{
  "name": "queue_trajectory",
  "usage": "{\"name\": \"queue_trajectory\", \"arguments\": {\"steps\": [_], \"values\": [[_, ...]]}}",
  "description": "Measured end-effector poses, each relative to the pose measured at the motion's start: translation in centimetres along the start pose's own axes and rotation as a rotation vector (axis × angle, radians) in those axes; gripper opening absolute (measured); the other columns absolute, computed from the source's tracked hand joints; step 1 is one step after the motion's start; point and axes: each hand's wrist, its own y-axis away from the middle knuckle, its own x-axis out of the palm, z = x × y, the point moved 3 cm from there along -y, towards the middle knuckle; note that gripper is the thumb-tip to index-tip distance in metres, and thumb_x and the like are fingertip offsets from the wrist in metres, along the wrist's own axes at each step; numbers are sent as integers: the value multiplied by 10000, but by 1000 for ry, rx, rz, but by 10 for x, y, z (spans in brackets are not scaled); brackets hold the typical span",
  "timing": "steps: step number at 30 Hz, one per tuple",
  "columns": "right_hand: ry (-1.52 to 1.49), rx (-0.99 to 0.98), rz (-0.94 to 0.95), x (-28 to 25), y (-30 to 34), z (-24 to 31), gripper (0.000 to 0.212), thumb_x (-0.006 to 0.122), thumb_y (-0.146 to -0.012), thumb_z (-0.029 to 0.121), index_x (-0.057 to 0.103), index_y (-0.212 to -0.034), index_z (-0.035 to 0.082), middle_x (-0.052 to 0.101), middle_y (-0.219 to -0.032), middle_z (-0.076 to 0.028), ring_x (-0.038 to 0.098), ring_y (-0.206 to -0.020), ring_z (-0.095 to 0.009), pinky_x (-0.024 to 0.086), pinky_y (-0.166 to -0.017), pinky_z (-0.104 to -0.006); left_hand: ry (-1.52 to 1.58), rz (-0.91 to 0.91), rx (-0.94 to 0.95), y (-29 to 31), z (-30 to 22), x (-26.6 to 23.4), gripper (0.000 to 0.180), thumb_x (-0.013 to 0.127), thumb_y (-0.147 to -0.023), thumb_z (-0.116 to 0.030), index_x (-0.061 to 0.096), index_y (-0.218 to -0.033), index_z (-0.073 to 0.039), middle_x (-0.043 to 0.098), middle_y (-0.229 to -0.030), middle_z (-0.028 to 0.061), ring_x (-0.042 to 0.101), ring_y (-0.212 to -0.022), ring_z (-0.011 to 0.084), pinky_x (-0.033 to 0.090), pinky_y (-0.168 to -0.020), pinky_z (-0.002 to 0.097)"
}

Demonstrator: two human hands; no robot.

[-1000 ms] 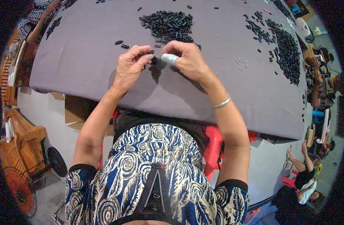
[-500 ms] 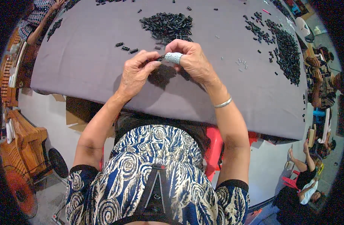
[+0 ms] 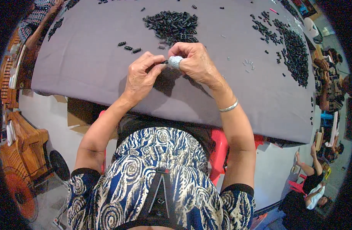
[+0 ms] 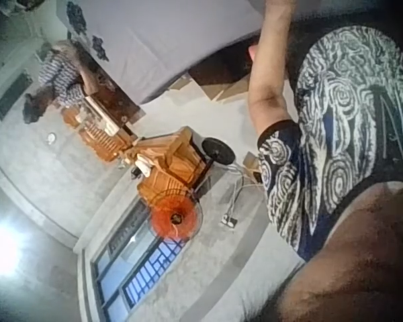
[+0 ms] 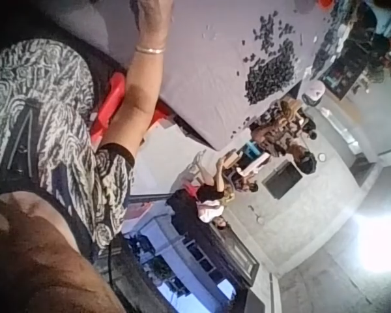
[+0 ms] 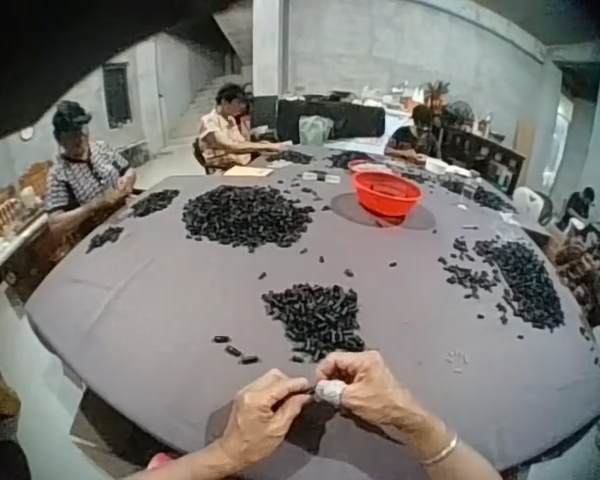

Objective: Assembling small plastic components by wrapping them with thread from a spool.

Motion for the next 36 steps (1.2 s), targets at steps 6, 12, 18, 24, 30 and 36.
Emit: {"name": "queue_trajectory", "arguments": {"steps": [6,12,18,24,30,36], "values": [[-64,57,16,5,-1,-1,39,608,-805,68,616,-806,29,552,-668,32,499,-539,-36,421,-469,-189,-54,-47,40,3,4,5,185,640,-783,9,646,-967,-5,559,-773,75,554,-700,161,452,-648,263],[-150,101,23,3,-3,-3,59,612,-808,88,622,-833,35,563,-688,27,502,-539,-32,439,-460,-188,10,-8,-50,0,8,6,163,631,-811,0,647,-973,-2,561,-790,43,550,-710,120,448,-642,241],[-530,172,90,-8,1,-3,274,537,-917,343,586,-892,74,547,-704,5,498,-564,-50,432,-400,-211,332,5,-229,1,0,5,133,625,-855,-33,650,-976,18,550,-838,-8,523,-729,61,436,-640,203],[-656,270,197,8,13,0,355,504,-914,434,578,-897,87,526,-720,13,471,-550,-48,381,-399,-186,522,-53,-149,0,-13,5,172,659,-825,-21,673,-996,-15,505,-914,11,509,-813,71,446,-664,198],[-676,95,340,23,14,-1,330,538,-885,367,601,-982,57,348,-626,88,285,-502,-17,189,-415,-181,527,-37,-69,3,-14,8,199,664,-823,-28,673,-1022,-32,431,-945,-9,441,-879,73,404,-745,183],[-846,-36,509,34,26,15,491,557,-850,349,576,-1167,-25,304,-608,94,261,-481,-17,194,-419,-184,510,8,19,11,-34,8,190,674,-802,-25,685,-991,-45,406,-903,-17,405,-859,93,353,-773,193]]}}
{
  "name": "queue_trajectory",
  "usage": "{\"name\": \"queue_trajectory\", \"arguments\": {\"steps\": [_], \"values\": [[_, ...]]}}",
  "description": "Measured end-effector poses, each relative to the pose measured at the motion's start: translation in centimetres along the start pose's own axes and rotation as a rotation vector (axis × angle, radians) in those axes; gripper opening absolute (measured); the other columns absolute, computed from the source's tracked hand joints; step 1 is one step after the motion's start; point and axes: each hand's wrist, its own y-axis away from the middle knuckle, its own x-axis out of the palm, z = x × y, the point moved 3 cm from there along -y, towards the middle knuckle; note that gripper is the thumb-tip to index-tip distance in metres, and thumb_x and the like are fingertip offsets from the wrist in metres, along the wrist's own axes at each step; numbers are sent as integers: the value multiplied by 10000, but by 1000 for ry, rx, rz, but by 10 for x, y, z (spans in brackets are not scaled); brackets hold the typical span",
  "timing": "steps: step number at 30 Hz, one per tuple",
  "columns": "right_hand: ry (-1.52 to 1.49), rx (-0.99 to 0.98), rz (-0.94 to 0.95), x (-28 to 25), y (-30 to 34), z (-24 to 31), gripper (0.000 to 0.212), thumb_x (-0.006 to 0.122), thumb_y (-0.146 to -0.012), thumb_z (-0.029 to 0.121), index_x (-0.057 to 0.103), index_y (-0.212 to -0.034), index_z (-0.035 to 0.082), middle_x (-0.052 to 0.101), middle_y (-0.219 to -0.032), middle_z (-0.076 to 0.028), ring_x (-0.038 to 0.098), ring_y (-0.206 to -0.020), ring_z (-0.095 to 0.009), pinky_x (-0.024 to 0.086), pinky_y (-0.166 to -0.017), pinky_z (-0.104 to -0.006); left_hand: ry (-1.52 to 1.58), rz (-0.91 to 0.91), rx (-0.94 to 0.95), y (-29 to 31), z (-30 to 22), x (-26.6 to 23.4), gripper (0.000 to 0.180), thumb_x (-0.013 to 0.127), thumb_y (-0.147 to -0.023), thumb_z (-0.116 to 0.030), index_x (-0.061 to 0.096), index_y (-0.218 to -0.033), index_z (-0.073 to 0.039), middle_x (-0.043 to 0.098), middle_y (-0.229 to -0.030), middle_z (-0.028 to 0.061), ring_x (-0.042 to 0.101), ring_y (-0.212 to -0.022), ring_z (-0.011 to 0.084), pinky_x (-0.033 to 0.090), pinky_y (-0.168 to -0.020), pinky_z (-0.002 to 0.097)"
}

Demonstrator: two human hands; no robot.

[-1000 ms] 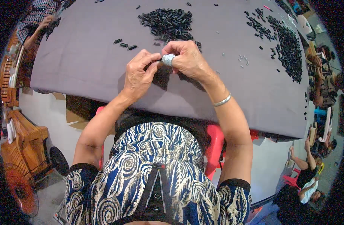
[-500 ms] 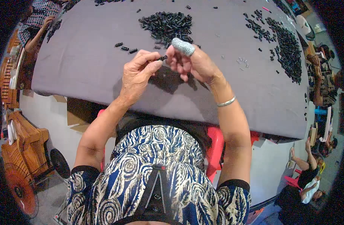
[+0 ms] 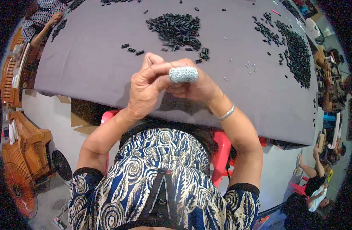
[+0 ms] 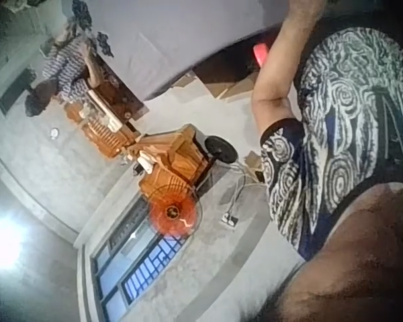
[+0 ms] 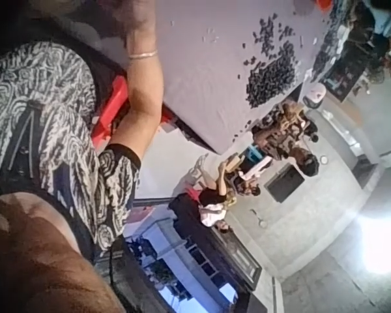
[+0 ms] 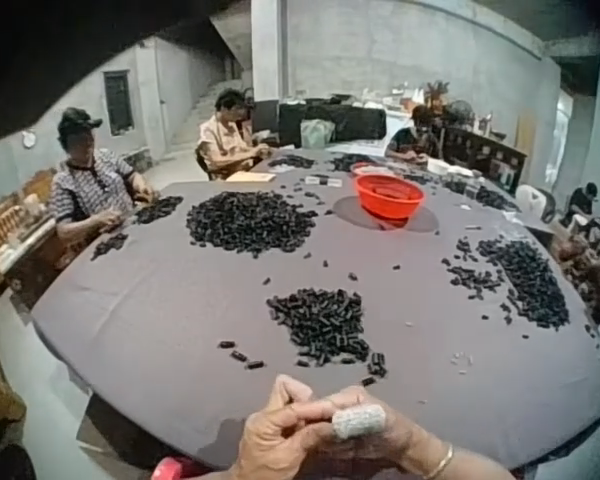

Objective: Assembling small plastic components by wrapping them with thread from a spool.

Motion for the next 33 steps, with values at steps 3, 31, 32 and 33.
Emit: {"name": "queue_trajectory", "arguments": {"steps": [3,31,32,33], "values": [[-63,-2,19,-1,2,-7,496,543,-863,362,565,-1193,-7,293,-603,91,255,-478,-18,194,-417,-187,-10,-7,18,0,-8,3,204,693,-787,-51,691,-991,-56,392,-869,-9,410,-850,104,370,-793,214],[976,-46,-965,-109,76,81,57,601,-867,101,637,-865,57,497,-646,65,387,-534,0,282,-449,-170,-914,-245,100,-38,13,-81,146,635,-780,-16,663,-918,-55,583,-835,63,593,-752,181,468,-688,305],[1032,12,-900,-110,74,79,70,600,-870,104,641,-875,48,511,-658,61,412,-565,-4,310,-478,-174,-865,-218,63,-36,13,-74,142,638,-782,-14,663,-916,-52,585,-831,57,593,-756,169,468,-653,287],[1089,70,-830,-109,71,77,83,600,-872,107,644,-885,38,524,-671,56,438,-596,-8,338,-506,-178,-837,-189,62,-34,13,-67,143,645,-789,-19,664,-928,-45,588,-832,53,570,-730,147,453,-631,266]]}}
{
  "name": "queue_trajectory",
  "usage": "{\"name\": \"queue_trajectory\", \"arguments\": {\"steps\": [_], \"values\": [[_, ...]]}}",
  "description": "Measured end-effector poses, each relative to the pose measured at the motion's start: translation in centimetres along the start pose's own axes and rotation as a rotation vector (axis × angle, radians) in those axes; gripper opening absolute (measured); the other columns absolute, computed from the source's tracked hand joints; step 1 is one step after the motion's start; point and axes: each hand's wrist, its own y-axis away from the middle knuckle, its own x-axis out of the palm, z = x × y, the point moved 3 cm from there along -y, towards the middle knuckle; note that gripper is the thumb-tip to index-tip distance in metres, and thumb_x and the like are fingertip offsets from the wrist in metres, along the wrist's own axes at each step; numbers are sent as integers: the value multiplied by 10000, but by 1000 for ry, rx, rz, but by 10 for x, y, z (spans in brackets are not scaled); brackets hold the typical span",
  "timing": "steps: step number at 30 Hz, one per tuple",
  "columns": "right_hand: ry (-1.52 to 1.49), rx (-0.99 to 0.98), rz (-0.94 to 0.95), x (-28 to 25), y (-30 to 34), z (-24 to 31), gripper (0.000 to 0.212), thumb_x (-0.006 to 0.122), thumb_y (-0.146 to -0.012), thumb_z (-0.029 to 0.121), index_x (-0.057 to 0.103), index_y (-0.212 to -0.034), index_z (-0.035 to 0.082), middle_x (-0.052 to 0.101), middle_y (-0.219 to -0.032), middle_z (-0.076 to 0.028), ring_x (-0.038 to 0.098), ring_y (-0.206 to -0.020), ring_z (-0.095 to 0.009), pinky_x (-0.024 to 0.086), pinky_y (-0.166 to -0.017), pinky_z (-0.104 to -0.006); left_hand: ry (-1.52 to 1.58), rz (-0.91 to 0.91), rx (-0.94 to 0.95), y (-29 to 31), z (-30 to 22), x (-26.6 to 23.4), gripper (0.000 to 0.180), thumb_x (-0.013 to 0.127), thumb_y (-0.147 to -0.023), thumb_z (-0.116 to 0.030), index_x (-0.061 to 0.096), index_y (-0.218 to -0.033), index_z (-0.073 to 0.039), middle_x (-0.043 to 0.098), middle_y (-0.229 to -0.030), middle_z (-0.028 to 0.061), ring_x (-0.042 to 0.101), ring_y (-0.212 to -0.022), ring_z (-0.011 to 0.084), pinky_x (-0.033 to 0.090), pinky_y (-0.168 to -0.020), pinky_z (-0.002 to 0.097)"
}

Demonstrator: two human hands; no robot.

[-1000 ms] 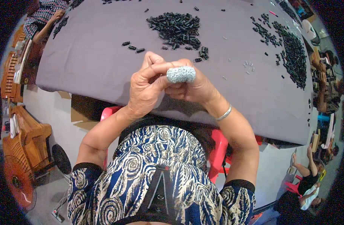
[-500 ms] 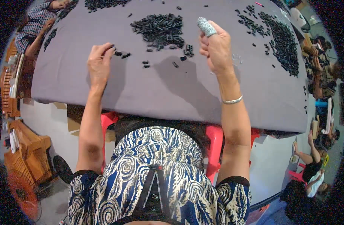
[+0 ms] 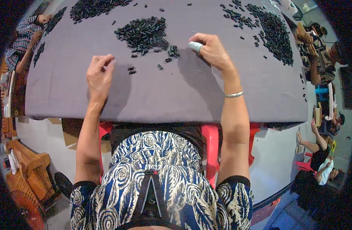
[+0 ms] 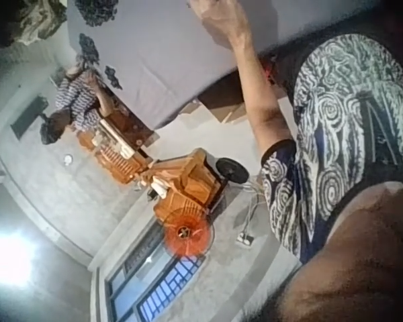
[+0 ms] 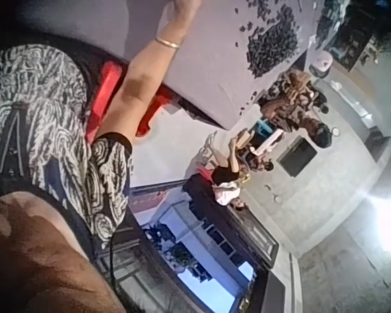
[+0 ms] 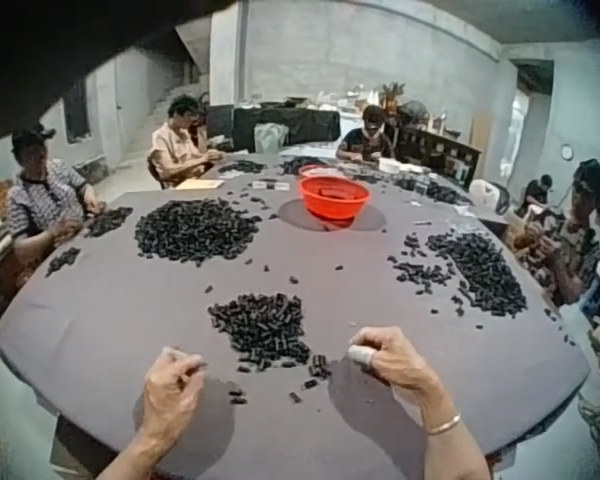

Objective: Assembling small plastic components by wrapping them with thread from a spool.

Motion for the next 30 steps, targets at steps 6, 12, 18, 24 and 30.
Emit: {"name": "queue_trajectory", "arguments": {"steps": [6,12,18,24,30], "values": [[339,-274,-43,25,8,23,129,666,-770,102,648,-874,28,621,-735,-28,547,-647,-113,446,-606,-271,105,79,34,11,-11,19,117,648,-798,-5,667,-912,-27,579,-810,24,514,-661,101,430,-584,242],[311,-224,91,48,12,32,136,677,-750,103,641,-850,17,616,-676,-72,555,-622,-135,453,-589,-287,155,183,-24,17,-18,24,118,658,-780,-27,666,-898,-27,573,-817,56,551,-651,142,458,-586,262],[317,-223,42,42,12,31,120,643,-758,66,640,-868,18,638,-708,-48,553,-641,-107,456,-602,-268,146,209,-45,20,-16,26,113,659,-790,-18,668,-902,-15,586,-811,35,555,-688,108,450,-608,238],[127,-149,252,43,16,32,96,673,-795,76,630,-848,8,608,-696,10,527,-650,-63,450,-610,-239,137,203,-4,20,-16,27,115,656,-788,-15,670,-902,-13,590,-800,40,559,-693,121,444,-607,247],[141,-200,473,59,23,45,114,691,-789,74,621,-838,-2,600,-703,17,519,-656,-57,451,-618,-233,159,164,41,20,-14,27,94,653,-778,-15,667,-871,-15,535,-755,52,516,-651,147,421,-575,273]]}}
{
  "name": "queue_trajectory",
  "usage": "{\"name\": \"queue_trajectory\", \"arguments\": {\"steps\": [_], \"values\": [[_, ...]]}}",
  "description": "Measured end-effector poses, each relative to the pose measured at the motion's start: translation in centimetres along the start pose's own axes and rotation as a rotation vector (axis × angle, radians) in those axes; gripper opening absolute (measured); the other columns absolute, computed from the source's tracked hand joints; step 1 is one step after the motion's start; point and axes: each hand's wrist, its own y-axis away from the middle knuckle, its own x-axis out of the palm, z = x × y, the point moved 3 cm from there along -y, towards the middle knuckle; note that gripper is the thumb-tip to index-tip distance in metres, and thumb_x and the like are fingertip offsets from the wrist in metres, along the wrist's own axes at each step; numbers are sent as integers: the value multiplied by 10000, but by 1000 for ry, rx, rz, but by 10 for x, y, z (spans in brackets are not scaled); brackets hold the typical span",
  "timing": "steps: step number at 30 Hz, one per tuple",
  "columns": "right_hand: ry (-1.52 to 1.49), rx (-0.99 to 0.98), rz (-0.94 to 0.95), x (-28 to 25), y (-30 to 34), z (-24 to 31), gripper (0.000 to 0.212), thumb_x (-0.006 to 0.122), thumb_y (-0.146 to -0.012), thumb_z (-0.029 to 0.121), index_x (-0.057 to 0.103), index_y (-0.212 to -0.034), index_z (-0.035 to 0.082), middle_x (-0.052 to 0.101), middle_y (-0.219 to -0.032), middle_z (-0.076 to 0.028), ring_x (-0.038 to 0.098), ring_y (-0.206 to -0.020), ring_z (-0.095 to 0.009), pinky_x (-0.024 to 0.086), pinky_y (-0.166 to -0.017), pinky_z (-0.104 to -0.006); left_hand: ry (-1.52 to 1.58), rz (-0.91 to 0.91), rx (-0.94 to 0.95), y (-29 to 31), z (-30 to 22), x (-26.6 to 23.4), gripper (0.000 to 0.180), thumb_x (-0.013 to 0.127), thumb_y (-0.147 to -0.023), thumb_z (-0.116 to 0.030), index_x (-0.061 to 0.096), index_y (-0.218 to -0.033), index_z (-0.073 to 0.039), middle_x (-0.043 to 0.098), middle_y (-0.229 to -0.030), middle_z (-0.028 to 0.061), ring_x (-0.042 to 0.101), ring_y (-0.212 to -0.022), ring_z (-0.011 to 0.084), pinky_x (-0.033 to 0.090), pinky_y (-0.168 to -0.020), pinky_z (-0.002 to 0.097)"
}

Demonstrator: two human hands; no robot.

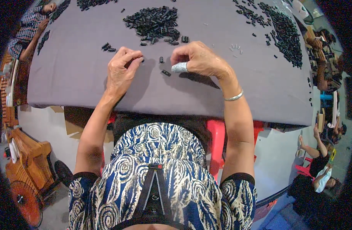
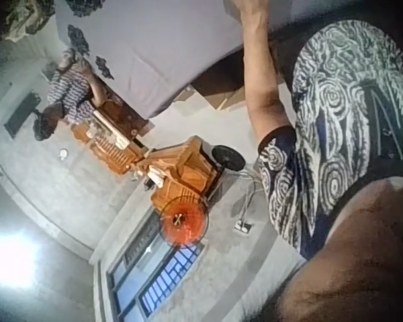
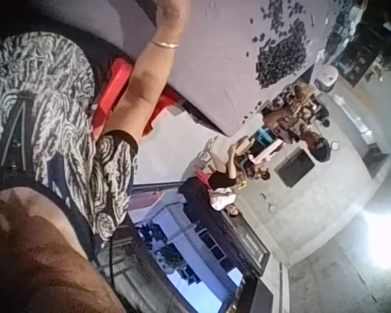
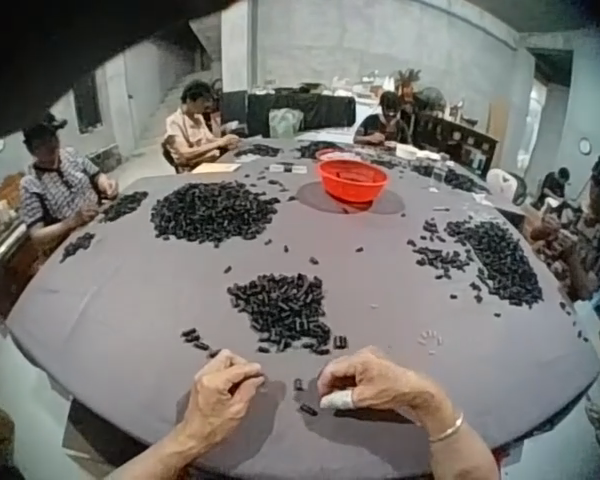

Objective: Assembling small plastic components by wrapping them with thread from a spool.

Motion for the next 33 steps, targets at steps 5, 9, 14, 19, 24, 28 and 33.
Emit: {"name": "queue_trajectory", "arguments": {"steps": [5,9,14,19,24,28,33], "values": [[40,-80,-57,5,-2,4,199,715,-743,183,633,-828,21,602,-668,-42,537,-622,-122,441,-582,-289,9,-7,5,-1,-3,-1,100,650,-774,2,667,-872,-14,537,-757,52,523,-654,147,426,-574,273],[122,-110,-48,21,-7,12,225,704,-724,207,615,-787,11,582,-648,-90,543,-598,-180,445,-576,-311,13,-17,17,-1,-3,0,107,648,-775,13,668,-876,-15,541,-760,50,526,-657,143,430,-571,269],[254,-180,-130,30,-10,10,159,694,-708,106,591,-779,10,549,-626,-76,530,-571,-159,441,-537,-294,35,19,-3,2,-9,-2,125,656,-793,-12,665,-918,-16,575,-792,38,541,-690,114,437,-615,237],[-84,-189,-456,22,-6,17,175,735,-716,110,623,-807,11,571,-629,-15,506,-556,-59,437,-512,-228,509,130,-286,10,-8,11,200,639,-848,-32,629,-1046,-7,605,-887,-14,542,-762,56,459,-675,195],[-34,-185,-579,29,-6,21,185,743,-702,109,616,-801,18,578,-632,-16,496,-536,-56,436,-496,-222,903,133,-497,19,-16,29,274,636,-861,-50,593,-1124,13,622,-960,27,566,-782,69,491,-699,216],[-17,-288,-652,37,-7,23,209,745,-701,109,588,-808,24,581,-650,-49,526,-534,-95,455,-496,-250,1113,10,-550,21,-14,36,251,651,-853,-62,607,-1088,13,627,-926,17,561,-749,66,481,-674,207],[234,-567,-696,51,-10,33,151,645,-695,42,584,-833,53,590,-727,-87,617,-635,-248,503,-527,-337,971,-81,-680,21,-17,24,153,632,-864,-78,649,-999,-8,635,-879,6,561,-733,63,459,-664,197]]}}
